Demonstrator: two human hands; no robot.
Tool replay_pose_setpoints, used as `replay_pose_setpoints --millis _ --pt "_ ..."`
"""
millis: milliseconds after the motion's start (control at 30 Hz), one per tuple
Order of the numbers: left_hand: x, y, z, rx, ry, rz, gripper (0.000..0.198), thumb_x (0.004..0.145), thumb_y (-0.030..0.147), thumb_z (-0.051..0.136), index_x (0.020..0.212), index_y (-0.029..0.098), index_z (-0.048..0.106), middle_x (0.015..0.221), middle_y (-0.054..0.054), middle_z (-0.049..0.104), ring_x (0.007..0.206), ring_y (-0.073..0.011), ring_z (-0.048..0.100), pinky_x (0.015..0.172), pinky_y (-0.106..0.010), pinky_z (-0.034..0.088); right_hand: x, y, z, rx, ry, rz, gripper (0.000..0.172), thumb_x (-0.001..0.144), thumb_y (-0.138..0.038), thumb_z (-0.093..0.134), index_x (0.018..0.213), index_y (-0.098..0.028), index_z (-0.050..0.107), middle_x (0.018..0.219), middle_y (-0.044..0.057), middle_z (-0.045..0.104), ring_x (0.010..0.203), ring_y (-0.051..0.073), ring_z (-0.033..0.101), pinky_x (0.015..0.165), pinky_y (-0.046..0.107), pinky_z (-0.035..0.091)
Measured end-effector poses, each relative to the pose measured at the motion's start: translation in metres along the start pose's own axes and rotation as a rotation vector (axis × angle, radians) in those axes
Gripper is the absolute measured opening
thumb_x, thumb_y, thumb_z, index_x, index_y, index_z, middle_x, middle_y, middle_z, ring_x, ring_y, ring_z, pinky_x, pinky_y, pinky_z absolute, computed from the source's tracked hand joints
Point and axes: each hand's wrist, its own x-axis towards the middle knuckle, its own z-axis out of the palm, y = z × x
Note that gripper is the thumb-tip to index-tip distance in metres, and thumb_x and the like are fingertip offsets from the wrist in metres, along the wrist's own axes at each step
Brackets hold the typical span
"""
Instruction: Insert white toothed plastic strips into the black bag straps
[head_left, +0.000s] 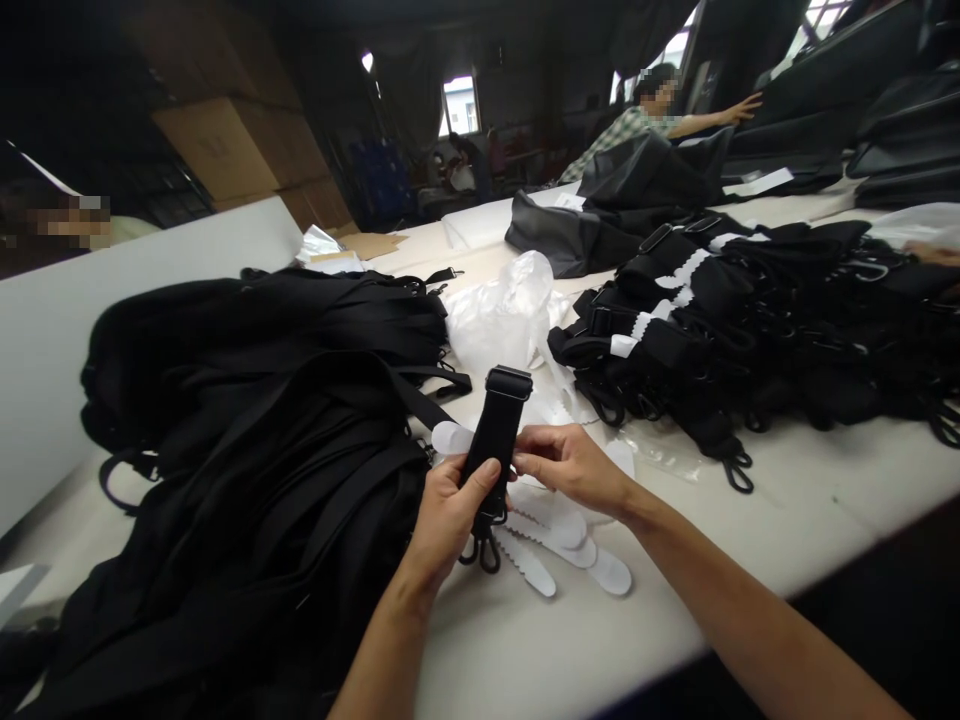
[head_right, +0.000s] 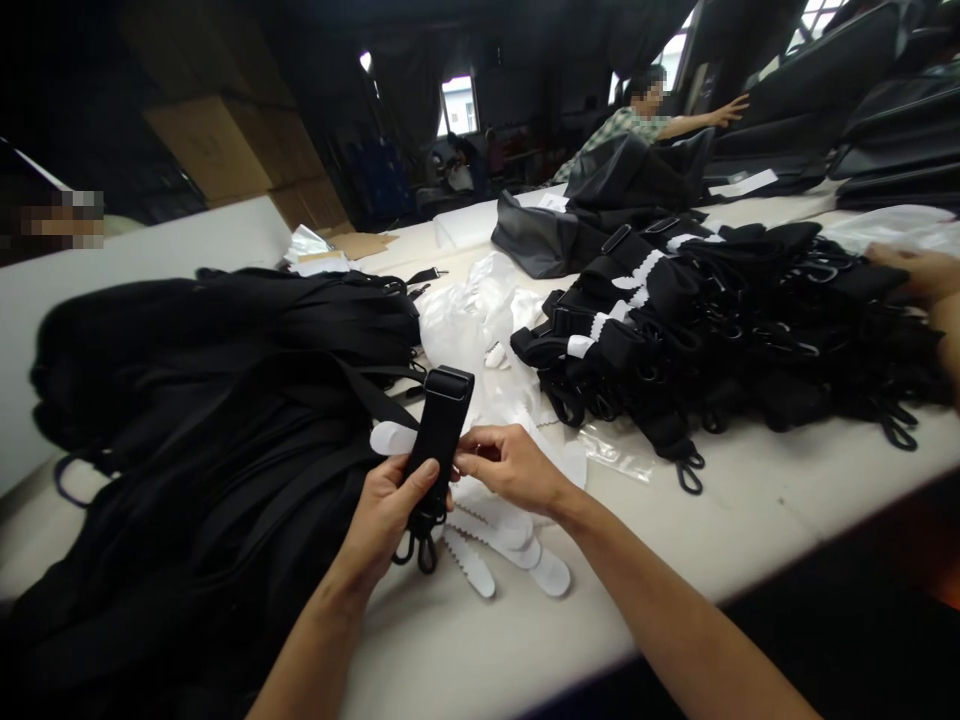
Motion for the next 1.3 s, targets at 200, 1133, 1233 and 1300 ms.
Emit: replay_pose_setpoints --millis 200,1133,1233,1300 --pt "0.002 0.002 -0.006 0.088 0.088 0.061 0.037 0.081 0.047 0.069 0.091 0.011 0.065 0.065 -0.005 0.068 0.056 -0.0151 0.062 0.051 -0.022 0.049 0.000 0.011 0.011 -0.036 0.164 -0.009 0.028 0.077 -0.038 0.077 0.089 -0.014 0.069 0.073 0.003 0.067 0.066 0.015 0.063 0.062 0.025 0.049" --pt "0.008 -0.012 -0.008 0.492 -0.060 0.250 0.024 0.088 0.029 0.057 0.109 0.018 0.065 0.089 -0.005 0.072 0.077 -0.0218 0.066 0.071 -0.030 0.049 0.001 0.018 0.023 -0.840 0.290 -0.546 0.008 0.096 -0.018 0.054 0.096 -0.022 0.062 0.120 0.005 0.068 0.125 0.023 0.055 0.117 0.054 0.022" --pt "0.006 -0.011 -0.004 0.526 -0.025 0.303 0.027 0.085 0.024 0.061 0.113 0.021 0.062 0.107 -0.006 0.071 0.098 -0.0247 0.066 0.085 -0.033 0.048 0.002 0.014 0.017 -0.743 0.262 -0.447 0.007 0.091 -0.020 0.063 0.085 -0.021 0.061 0.106 0.003 0.071 0.111 0.022 0.060 0.114 0.052 0.025" --pt "0.004 -0.010 -0.002 0.547 0.008 0.309 0.026 0.083 0.023 0.065 0.109 0.022 0.061 0.107 -0.006 0.070 0.100 -0.0251 0.065 0.088 -0.035 0.046 0.002 0.010 0.013 -0.680 0.237 -0.415 0.013 0.087 -0.024 0.069 0.076 -0.021 0.061 0.097 0.004 0.071 0.102 0.023 0.060 0.107 0.048 0.033"
